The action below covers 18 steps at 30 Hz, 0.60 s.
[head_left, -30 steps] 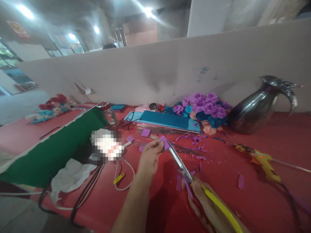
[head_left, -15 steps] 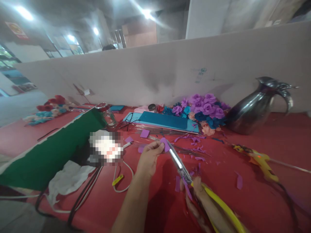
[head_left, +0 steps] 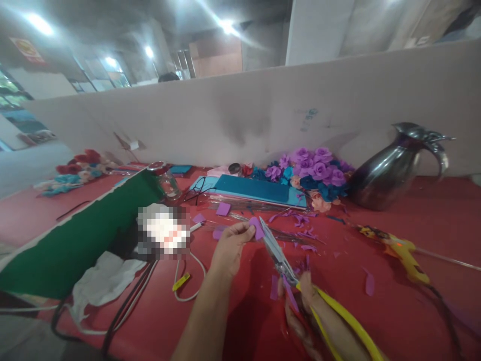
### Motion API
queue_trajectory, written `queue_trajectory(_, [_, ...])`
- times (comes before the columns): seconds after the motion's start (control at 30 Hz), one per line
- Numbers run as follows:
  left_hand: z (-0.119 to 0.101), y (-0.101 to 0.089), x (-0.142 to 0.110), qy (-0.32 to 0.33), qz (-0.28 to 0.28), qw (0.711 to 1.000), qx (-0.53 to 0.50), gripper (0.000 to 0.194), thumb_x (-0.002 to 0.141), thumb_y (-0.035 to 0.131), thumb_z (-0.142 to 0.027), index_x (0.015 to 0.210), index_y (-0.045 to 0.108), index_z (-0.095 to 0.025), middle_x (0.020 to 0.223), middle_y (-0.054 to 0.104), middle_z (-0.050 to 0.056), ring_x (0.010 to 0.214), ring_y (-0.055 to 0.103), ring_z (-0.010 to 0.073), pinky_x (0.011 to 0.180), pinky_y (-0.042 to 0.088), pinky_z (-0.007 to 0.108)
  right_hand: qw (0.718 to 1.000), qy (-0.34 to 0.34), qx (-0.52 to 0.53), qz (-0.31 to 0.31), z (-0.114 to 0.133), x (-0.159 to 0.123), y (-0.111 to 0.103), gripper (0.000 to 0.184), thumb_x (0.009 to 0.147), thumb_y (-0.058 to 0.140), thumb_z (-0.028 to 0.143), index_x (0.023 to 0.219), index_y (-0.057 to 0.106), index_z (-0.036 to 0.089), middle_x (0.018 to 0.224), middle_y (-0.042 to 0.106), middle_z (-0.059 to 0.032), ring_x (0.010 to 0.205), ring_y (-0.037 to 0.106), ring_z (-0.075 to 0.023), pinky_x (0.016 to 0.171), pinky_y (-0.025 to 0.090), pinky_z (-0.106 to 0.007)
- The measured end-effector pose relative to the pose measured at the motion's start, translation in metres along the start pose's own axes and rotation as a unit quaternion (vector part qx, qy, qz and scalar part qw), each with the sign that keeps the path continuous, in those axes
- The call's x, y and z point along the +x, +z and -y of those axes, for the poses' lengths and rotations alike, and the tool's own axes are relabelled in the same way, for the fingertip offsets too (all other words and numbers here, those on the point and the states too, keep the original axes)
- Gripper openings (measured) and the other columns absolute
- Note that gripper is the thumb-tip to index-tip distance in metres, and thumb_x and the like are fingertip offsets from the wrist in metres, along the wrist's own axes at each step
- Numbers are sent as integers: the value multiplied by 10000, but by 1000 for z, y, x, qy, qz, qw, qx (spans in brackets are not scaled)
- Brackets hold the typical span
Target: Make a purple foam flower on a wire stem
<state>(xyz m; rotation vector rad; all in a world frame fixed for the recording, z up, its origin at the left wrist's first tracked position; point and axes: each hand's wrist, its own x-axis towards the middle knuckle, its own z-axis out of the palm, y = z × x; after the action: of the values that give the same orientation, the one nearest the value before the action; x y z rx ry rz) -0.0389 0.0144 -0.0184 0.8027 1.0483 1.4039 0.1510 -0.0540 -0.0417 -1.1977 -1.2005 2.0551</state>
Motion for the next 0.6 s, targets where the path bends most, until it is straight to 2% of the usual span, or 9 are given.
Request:
queue_trajectory(0.1, [-1, 0, 0, -5, 8, 1000, 2, 211, 598, 804, -329, 623, 728, -134, 578, 640, 33, 592, 558, 121, 666, 435, 238, 1000, 10, 7, 12, -1, -2, -2, 418, 919, 436, 547, 1079, 587, 191, 802, 646, -38, 619, 612, -160, 503, 537, -295])
queue_trajectory(0.17, [-1, 1, 0, -5, 5, 1000, -1, 213, 588, 810, -328, 618, 723, -135, 582, 642, 32, 591, 558, 118, 661, 432, 236, 1000, 11, 10, 13, 0, -7, -4, 339, 916, 540, 403, 1162, 569, 172, 1074, 632, -78, 869, 633, -190, 708, 563, -372])
queue_trajectory(0.23, [-1, 1, 0, -4, -2, 1000, 0, 215, 579, 818, -324, 610, 717, -137, 576, 639, 27, 586, 555, 115, 657, 429, 234, 1000, 11, 12, 12, 0, -12, -6, 346, 907, 573, 346, 1206, 552, 173, 1200, 585, -90, 1001, 605, -219, 816, 539, -426])
queue_trajectory(0.6, [0, 1, 1, -7, 0, 1000, -12, 237, 556, 831, -332, 630, 723, -135, 592, 644, 22, 595, 554, 112, 658, 430, 232, 999, 6, 22, 26, 3, -16, -3, 343, 909, 567, 348, 1207, 553, 179, 1206, 585, -91, 1011, 603, -225, 826, 536, -435])
